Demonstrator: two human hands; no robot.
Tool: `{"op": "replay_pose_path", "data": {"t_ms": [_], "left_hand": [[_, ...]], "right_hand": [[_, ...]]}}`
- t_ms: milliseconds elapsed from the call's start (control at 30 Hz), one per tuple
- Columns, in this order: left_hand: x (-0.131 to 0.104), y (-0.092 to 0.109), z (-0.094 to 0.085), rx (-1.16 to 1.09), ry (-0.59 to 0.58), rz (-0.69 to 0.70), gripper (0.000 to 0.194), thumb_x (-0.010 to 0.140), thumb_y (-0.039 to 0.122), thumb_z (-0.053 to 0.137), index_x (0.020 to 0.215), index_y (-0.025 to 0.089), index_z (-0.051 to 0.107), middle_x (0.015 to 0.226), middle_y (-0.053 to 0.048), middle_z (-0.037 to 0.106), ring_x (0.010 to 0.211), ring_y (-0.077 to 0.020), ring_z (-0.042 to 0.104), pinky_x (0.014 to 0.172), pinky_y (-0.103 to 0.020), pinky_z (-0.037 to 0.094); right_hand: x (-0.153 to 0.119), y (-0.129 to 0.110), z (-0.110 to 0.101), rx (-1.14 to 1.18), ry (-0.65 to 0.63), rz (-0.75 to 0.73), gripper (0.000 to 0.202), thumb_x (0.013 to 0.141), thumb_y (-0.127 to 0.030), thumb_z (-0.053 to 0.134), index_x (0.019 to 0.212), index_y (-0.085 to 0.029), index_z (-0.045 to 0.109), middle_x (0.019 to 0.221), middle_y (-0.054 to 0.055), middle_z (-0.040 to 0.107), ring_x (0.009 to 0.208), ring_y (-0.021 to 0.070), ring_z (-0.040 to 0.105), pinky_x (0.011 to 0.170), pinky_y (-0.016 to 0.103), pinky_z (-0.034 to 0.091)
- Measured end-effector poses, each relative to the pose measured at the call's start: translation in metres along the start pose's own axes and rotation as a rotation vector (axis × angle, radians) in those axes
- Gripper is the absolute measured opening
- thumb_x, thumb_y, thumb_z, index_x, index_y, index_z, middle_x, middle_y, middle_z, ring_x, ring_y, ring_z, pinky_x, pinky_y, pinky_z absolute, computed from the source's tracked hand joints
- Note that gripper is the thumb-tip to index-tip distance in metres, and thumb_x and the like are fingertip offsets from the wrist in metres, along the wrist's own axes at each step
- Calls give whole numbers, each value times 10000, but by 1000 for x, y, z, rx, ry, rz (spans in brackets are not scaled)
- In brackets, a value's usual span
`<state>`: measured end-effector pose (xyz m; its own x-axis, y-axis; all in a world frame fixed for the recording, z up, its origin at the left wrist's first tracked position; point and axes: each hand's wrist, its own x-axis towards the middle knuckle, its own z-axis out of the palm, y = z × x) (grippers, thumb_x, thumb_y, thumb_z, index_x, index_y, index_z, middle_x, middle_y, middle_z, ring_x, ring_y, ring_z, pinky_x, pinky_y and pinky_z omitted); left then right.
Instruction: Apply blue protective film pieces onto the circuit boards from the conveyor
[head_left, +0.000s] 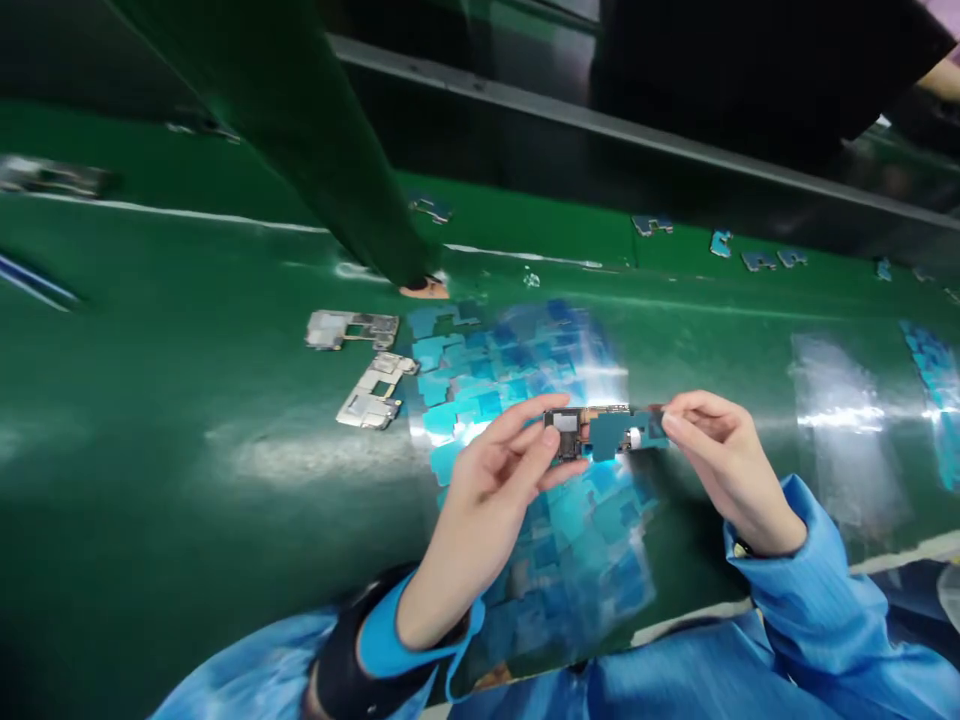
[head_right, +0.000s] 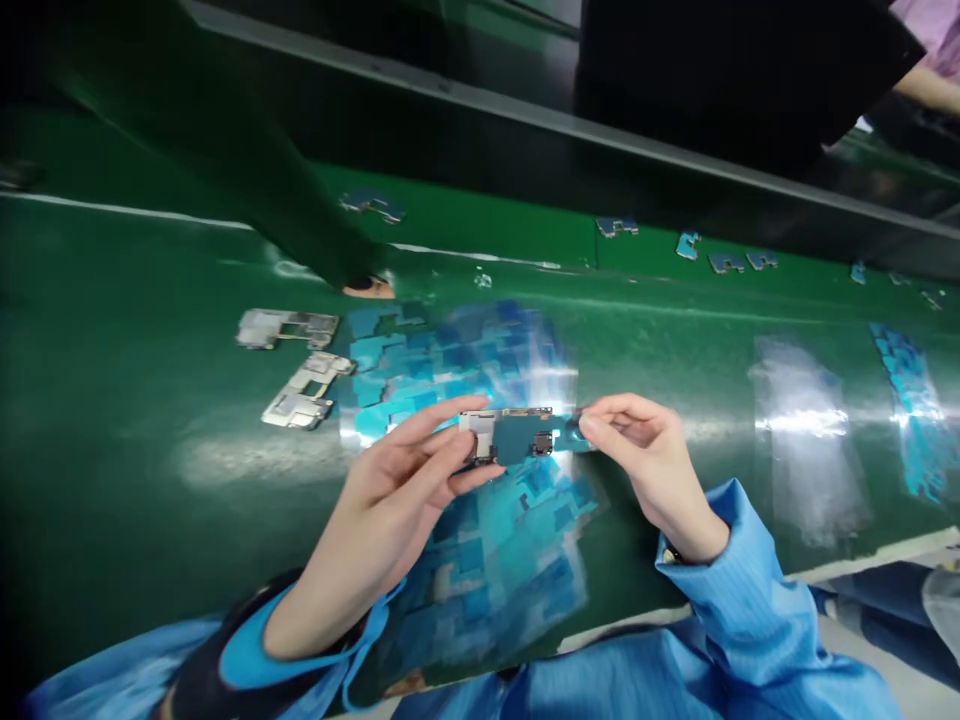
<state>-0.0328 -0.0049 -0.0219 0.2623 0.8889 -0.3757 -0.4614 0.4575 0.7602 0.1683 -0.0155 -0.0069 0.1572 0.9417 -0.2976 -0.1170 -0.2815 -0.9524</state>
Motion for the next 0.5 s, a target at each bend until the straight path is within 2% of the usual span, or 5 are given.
{"op": "replay_pose_path", "data": {"t_ms": [100, 233, 300, 500], "left_hand": [[-2, 0, 0, -35, -15, -4, 194, 832, 213, 666, 1005, 259, 740, 751, 36, 749, 782, -124, 703, 698, -205, 614], [-3, 1, 0, -98, -61, -34, 307, 805, 106, 577, 1040, 219, 739, 1012, -31, 765, 942, -201, 712, 764, -274, 616], [-5, 1, 1, -101, -79, -51, 368, 773, 59, 548, 1049, 213, 736, 1063, -43, 756, 989, -223, 703, 784, -293, 614], [-9, -1, 5, -74, -102, -18, 384, 793, 38, 569, 1047, 272, 737, 1079, 13, 752, 1058, -207, 677, 835, -266, 598]], "right_hand": [[-2, -1, 3, -14, -18, -12, 99, 672, -260, 808, 716, -214, 732, 683, -15, 695, 613, 79, 604, 599, 181, 507], [-3, -1, 6, -56, -27, -49, 68, 692, -218, 792, 734, -229, 740, 684, -25, 710, 626, 79, 624, 601, 174, 521], [-4, 0, 8, -90, -16, -74, 70, 693, -199, 788, 736, -230, 742, 694, -22, 721, 635, 90, 641, 604, 187, 538], [-4, -1, 11, -125, -10, -131, 125, 697, -127, 770, 739, -241, 741, 697, -48, 733, 632, 80, 671, 607, 164, 563]]}}
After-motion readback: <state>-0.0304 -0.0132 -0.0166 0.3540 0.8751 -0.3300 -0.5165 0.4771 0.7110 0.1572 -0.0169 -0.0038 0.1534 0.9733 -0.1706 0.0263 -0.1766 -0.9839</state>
